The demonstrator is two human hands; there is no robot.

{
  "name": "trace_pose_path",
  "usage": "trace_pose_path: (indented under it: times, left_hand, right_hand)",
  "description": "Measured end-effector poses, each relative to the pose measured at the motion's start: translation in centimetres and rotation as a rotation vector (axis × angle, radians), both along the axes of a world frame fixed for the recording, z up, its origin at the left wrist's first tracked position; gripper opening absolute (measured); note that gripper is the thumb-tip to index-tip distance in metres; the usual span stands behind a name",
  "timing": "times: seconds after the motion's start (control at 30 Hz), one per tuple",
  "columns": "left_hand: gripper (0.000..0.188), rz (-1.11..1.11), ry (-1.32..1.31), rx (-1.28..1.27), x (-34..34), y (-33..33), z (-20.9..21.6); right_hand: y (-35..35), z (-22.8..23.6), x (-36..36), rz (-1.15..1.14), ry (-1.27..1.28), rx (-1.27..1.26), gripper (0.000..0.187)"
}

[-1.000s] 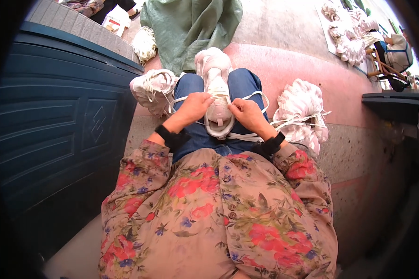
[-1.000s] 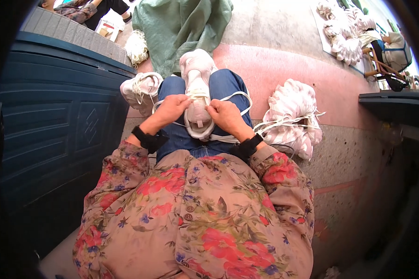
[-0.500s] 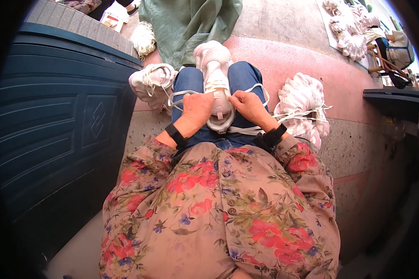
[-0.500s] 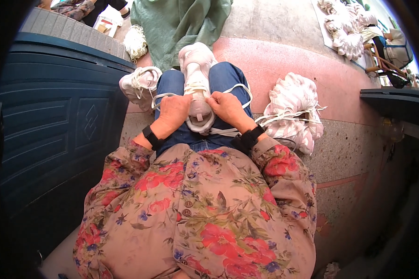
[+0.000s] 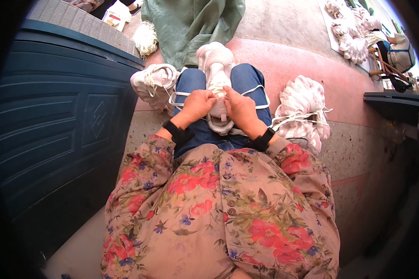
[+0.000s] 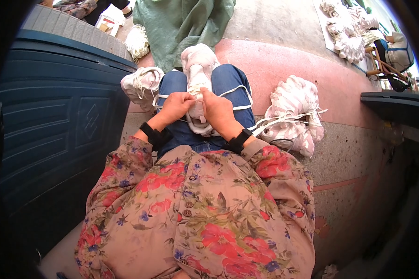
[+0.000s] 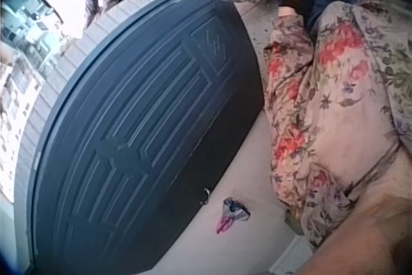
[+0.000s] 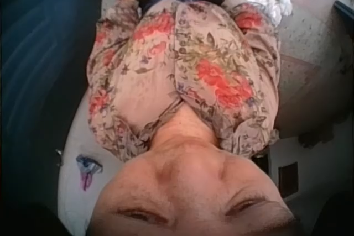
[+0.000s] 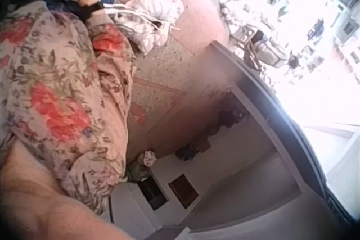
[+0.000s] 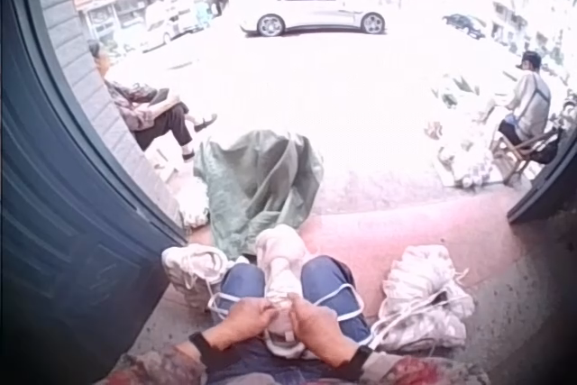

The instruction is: The recorder is tying shoe laces and then bundling pairs of shoes into large green sacks.

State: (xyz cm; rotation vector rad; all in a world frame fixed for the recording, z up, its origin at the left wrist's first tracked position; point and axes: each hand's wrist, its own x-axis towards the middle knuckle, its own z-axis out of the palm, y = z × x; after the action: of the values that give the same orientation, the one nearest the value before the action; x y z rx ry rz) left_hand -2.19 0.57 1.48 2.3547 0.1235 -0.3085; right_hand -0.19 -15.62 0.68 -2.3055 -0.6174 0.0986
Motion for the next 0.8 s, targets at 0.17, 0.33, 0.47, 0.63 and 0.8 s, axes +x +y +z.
trace_pose_path:
  times: [0.17, 0.33, 0.47, 0.63, 0.8]
  left_hand:
    - [0.020, -0.044, 0.019, 0.298, 0.2, -0.7, 0.3]
    - [0.021, 0.056, 0.027, -0.213, 0.0, -0.1, -1.1]
    - [0.021, -0.077, -0.001, 0.011, 0.3, -0.1, -1.1]
    - [0.018, -0.012, -0.066, 0.030, 0.2, -1.3, -0.8]
    - [0.018, -0.061, -0.091, 0.195, -0.5, -1.7, 1.1]
  right_hand:
    - [-0.5, 0.2, 0.1, 0.117, -0.174, -0.184, 0.047]
    - [-1.1, -0.8, 0.6, 0.122, -0.110, -0.053, 0.049]
    - [-1.0, -0.7, 0.6, 0.120, -0.052, -0.016, 0.051]
    - [-1.0, -0.5, 1.1, 0.095, 0.050, 0.053, 0.053]
    - [-1.2, -0.4, 1.0, 0.088, 0.093, 0.102, 0.053]
